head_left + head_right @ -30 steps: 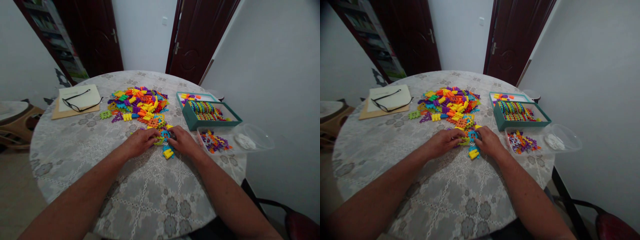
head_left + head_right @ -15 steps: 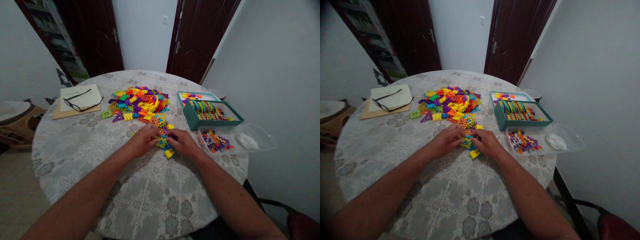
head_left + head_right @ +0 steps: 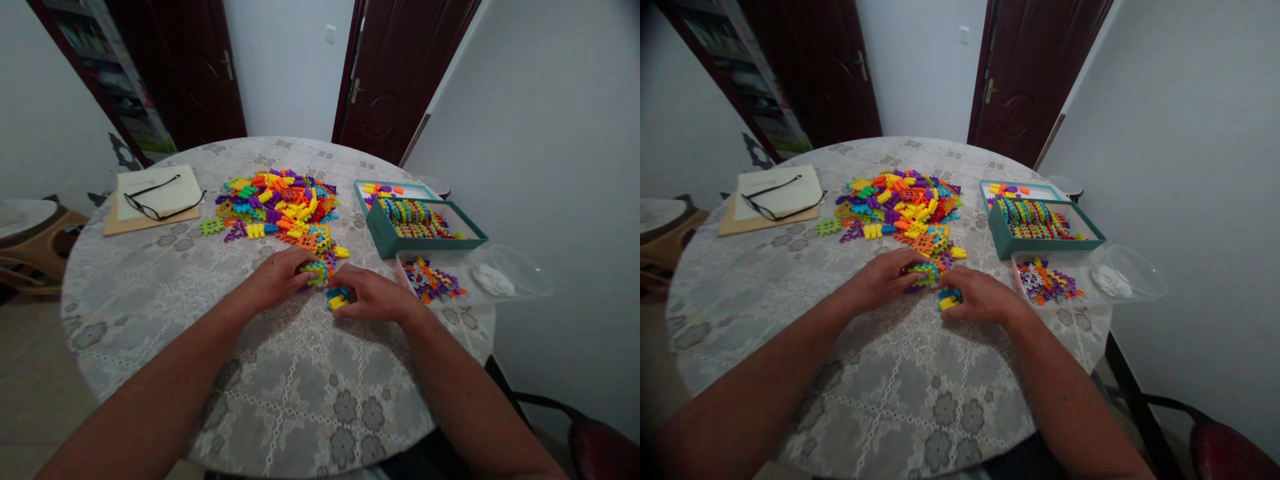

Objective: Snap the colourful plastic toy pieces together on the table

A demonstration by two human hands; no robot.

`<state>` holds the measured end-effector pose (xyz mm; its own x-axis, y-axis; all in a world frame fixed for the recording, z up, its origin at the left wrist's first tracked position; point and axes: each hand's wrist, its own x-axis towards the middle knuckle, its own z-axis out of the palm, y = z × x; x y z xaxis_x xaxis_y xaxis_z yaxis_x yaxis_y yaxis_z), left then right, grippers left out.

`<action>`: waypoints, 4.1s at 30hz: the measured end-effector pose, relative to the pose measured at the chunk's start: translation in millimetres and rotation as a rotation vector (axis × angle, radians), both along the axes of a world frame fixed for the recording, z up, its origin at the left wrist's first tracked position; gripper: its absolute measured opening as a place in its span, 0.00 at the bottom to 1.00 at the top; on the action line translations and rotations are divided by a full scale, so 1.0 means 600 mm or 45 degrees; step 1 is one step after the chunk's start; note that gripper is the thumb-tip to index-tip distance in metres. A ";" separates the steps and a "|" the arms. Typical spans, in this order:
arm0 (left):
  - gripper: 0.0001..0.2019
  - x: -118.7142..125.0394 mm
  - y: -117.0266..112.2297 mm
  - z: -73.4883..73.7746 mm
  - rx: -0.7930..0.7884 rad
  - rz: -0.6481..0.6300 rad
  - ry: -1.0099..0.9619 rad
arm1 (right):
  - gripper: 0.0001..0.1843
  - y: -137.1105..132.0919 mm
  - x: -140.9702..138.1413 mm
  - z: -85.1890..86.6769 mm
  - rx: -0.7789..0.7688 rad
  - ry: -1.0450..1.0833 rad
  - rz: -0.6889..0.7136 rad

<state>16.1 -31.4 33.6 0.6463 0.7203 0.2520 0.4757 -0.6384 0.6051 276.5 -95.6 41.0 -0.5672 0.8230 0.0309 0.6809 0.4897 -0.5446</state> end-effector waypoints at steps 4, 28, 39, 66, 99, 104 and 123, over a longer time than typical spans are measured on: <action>0.05 -0.002 0.003 0.008 -0.013 0.012 0.051 | 0.17 -0.005 -0.004 -0.001 -0.023 -0.108 0.010; 0.11 -0.003 -0.021 0.018 -0.225 -0.193 0.171 | 0.13 -0.017 -0.012 0.008 0.018 -0.373 -0.283; 0.08 0.003 -0.022 0.014 -0.479 -0.231 0.163 | 0.06 0.001 -0.009 0.002 -0.060 -0.243 -0.264; 0.18 0.005 -0.031 0.019 -0.558 -0.112 0.058 | 0.07 0.010 -0.016 -0.005 0.066 0.180 -0.287; 0.09 -0.001 -0.037 0.024 -0.353 -0.033 0.197 | 0.06 0.003 -0.033 -0.026 -0.157 0.316 -0.206; 0.07 -0.003 -0.034 0.021 -0.367 -0.050 0.200 | 0.06 0.004 -0.032 -0.027 -0.156 0.320 -0.198; 0.12 -0.006 -0.034 0.025 -0.329 -0.151 0.208 | 0.06 -0.002 -0.041 -0.027 -0.219 0.392 -0.153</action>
